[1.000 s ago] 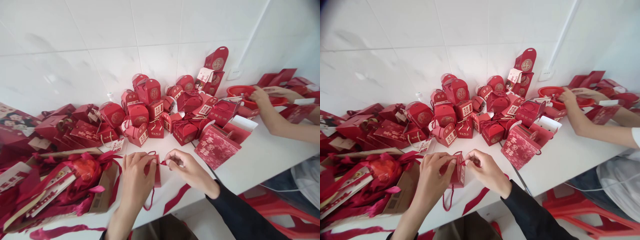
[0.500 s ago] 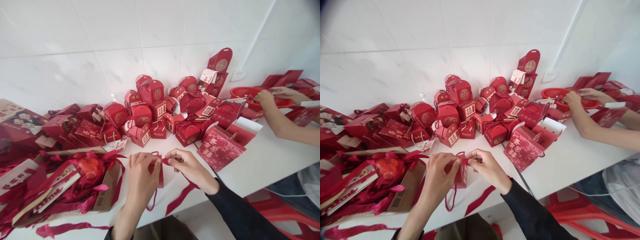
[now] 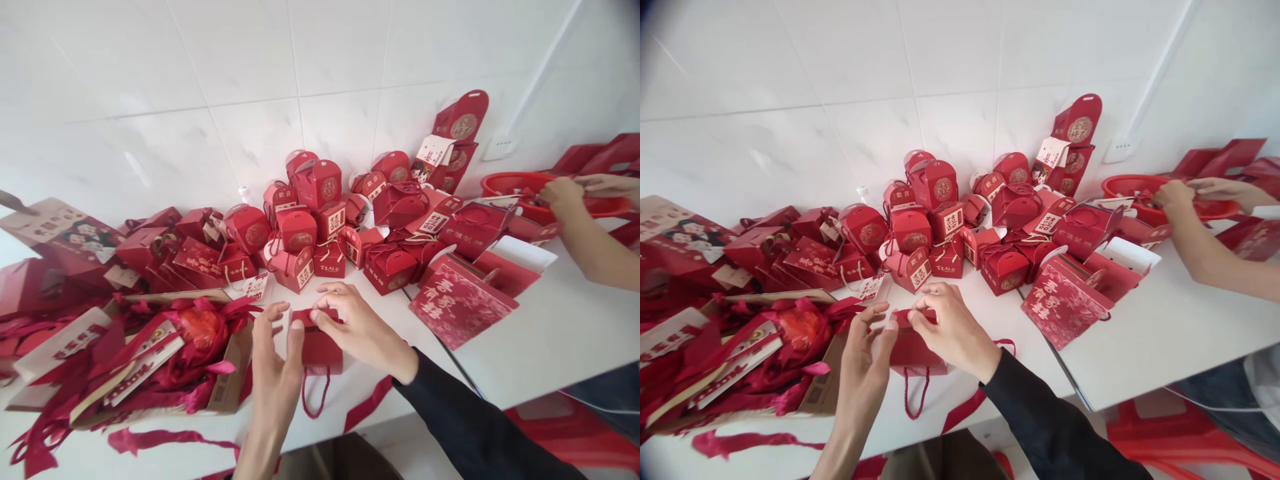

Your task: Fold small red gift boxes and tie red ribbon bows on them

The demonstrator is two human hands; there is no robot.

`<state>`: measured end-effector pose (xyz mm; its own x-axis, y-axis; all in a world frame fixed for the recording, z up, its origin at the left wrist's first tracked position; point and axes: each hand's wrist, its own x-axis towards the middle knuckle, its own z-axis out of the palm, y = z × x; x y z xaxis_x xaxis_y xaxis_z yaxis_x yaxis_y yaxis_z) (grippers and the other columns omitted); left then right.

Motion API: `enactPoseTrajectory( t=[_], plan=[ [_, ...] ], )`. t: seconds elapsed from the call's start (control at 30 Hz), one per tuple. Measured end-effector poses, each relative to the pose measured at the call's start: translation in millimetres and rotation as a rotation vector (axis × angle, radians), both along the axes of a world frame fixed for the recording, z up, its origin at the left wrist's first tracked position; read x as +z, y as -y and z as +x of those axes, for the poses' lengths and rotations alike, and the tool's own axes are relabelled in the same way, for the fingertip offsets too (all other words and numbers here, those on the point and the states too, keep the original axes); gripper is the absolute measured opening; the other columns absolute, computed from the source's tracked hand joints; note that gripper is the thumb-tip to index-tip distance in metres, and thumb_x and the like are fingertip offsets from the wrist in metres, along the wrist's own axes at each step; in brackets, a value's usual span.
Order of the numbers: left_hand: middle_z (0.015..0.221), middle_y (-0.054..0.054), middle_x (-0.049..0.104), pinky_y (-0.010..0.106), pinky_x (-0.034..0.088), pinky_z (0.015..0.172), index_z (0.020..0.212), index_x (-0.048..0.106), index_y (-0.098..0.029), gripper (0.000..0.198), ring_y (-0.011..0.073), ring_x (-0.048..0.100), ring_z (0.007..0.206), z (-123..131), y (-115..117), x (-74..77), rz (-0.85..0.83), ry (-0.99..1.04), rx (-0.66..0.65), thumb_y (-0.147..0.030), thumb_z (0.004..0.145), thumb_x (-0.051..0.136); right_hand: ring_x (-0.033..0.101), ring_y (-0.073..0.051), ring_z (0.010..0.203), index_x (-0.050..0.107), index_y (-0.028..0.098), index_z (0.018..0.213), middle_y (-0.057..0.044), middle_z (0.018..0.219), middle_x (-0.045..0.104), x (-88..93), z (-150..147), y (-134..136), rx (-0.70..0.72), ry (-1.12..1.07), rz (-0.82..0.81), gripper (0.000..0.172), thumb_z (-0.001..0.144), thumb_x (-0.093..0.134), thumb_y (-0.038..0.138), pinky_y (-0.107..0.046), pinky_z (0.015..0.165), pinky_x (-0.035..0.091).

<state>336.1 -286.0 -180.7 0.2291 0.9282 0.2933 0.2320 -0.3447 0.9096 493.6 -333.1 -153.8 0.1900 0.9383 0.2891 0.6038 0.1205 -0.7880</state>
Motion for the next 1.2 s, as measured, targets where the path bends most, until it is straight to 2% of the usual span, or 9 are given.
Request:
enactPoseTrajectory(
  t=[0.1, 0.23, 0.57, 0.67, 0.8, 0.9, 1.03, 1.13, 1.2],
  plan=[
    [0.113, 0.007, 0.062, 0.038, 0.051, 0.088, 0.125, 0.055, -0.024, 0.048, 0.0233, 0.062, 0.101, -9, 0, -11.2, -0.139, 0.016, 0.025, -0.048, 0.085, 0.066, 0.051, -0.029, 0.134, 0.073, 0.017, 0.088, -0.015, 0.126, 0.065, 1.3, -4, -5, -0.008, 0.051, -0.033, 0.014, 0.096, 0.062, 0.02, -0.044, 0.113, 0.042],
    [0.103, 0.005, 0.062, 0.035, 0.053, 0.086, 0.121, 0.056, -0.022, 0.047, 0.0203, 0.063, 0.094, -16, -2, -20.5, -0.247, 0.159, -0.021, -0.05, 0.085, 0.067, 0.052, -0.031, 0.133, 0.075, 0.015, 0.081, -0.018, 0.122, 0.067, 1.4, -12, -9, -0.003, 0.102, -0.073, 0.016, 0.092, 0.063, 0.014, -0.045, 0.112, 0.043],
    [0.113, 0.006, 0.066, 0.033, 0.05, 0.092, 0.118, 0.061, -0.023, 0.046, 0.0223, 0.063, 0.107, -16, 4, -15.0, -0.3, 0.223, -0.001, -0.051, 0.082, 0.071, 0.056, -0.031, 0.129, 0.076, 0.016, 0.078, -0.017, 0.119, 0.069, 3.6, -23, -22, 0.011, 0.189, -0.125, 0.016, 0.089, 0.066, 0.011, -0.043, 0.11, 0.045],
    [0.108, 0.006, 0.069, 0.034, 0.048, 0.094, 0.106, 0.065, -0.021, 0.043, 0.0235, 0.064, 0.106, -18, 2, -14.0, -0.364, 0.199, -0.001, -0.057, 0.083, 0.068, 0.057, -0.029, 0.128, 0.076, 0.017, 0.079, -0.014, 0.118, 0.07, 5.3, -24, -23, 0.026, 0.213, -0.117, 0.015, 0.09, 0.067, 0.012, -0.042, 0.109, 0.046],
    [0.086, 0.001, 0.066, 0.03, 0.05, 0.083, 0.088, 0.062, -0.019, 0.037, 0.0177, 0.063, 0.086, -19, -6, -16.3, -0.421, 0.263, -0.006, -0.054, 0.08, 0.073, 0.057, -0.027, 0.126, 0.076, 0.016, 0.096, -0.013, 0.121, 0.069, 6.4, -22, -15, 0.038, 0.256, -0.098, 0.008, 0.09, 0.071, 0.017, -0.04, 0.11, 0.046],
    [0.083, -0.002, 0.062, 0.027, 0.054, 0.078, 0.086, 0.06, -0.02, 0.035, 0.0147, 0.062, 0.08, -20, -7, -15.1, -0.396, 0.406, 0.052, -0.051, 0.08, 0.075, 0.053, -0.033, 0.128, 0.075, 0.011, 0.108, -0.017, 0.126, 0.065, 4.1, -19, -7, 0.029, 0.316, -0.088, 0.023, 0.086, 0.077, 0.019, -0.049, 0.114, 0.041],
    [0.078, -0.003, 0.063, 0.028, 0.058, 0.074, 0.089, 0.059, -0.021, 0.026, 0.0137, 0.064, 0.073, -25, -6, 6.8, -0.223, 0.562, 0.22, -0.044, 0.084, 0.072, 0.053, -0.039, 0.124, 0.076, 0.01, 0.104, -0.02, 0.122, 0.065, 1.4, -13, 3, 0.035, 0.395, -0.102, 0.019, 0.085, 0.075, 0.01, -0.064, 0.116, 0.028],
    [0.077, -0.004, 0.063, 0.032, 0.06, 0.077, 0.09, 0.058, -0.023, 0.02, 0.0146, 0.066, 0.073, -29, -6, 39.3, -0.088, 0.648, 0.319, -0.037, 0.088, 0.071, 0.052, -0.035, 0.129, 0.067, 0.016, 0.128, -0.017, 0.133, 0.061, 1.8, -2, 18, 0.047, 0.293, -0.041, 0.039, 0.09, 0.073, 0.022, -0.056, 0.115, 0.036],
    [0.08, -0.003, 0.062, 0.034, 0.061, 0.081, 0.091, 0.057, -0.023, 0.017, 0.0156, 0.067, 0.077, -33, -4, 57.7, -0.015, 0.665, 0.363, -0.034, 0.088, 0.07, 0.054, -0.031, 0.129, 0.06, 0.023, 0.137, -0.013, 0.139, 0.059, -0.3, 8, 35, -0.057, 0.125, 0.0, 0.043, 0.097, 0.064, 0.037, -0.047, 0.106, 0.047]
  ],
)
